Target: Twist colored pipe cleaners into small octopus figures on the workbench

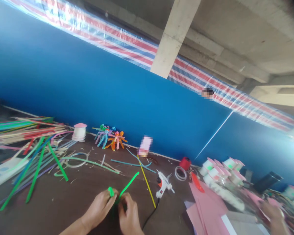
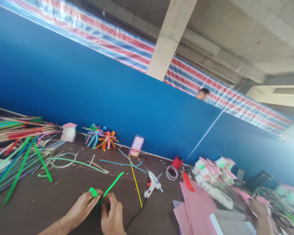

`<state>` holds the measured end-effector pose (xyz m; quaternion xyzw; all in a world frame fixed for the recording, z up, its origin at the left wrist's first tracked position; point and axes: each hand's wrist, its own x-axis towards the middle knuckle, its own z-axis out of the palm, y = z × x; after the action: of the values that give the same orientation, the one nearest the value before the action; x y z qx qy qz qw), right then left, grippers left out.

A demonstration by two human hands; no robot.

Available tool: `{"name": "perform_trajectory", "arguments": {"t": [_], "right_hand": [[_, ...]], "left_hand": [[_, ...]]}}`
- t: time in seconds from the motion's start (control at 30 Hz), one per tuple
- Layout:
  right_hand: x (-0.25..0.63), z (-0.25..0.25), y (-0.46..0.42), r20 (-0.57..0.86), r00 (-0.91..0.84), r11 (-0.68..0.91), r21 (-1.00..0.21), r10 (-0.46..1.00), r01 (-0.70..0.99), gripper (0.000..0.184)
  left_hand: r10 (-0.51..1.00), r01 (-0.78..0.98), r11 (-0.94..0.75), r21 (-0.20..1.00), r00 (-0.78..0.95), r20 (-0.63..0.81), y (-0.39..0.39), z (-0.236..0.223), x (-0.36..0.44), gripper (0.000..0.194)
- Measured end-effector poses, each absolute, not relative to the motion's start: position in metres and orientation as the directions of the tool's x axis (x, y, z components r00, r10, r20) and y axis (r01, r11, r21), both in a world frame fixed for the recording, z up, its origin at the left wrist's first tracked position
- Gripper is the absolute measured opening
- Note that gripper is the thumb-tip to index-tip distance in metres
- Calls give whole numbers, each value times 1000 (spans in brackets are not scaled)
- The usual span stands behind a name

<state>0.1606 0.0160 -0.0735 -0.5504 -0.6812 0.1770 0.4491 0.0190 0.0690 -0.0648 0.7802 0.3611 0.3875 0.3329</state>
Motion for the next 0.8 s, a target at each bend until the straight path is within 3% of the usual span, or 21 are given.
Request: {"name": "perform_trajectory", "arguments": {"t": [0.53,0.8], "right_hand": [[160,-70,14,443,12,345,-714,897,609,12],[157,-63,14,391,5,305,-726,920,616,15]], "left_hand": [[814,307,-519,798,461,353,73,-74,18,34],[812,324,-539,778,447,376,75,-79,19,36]]}}
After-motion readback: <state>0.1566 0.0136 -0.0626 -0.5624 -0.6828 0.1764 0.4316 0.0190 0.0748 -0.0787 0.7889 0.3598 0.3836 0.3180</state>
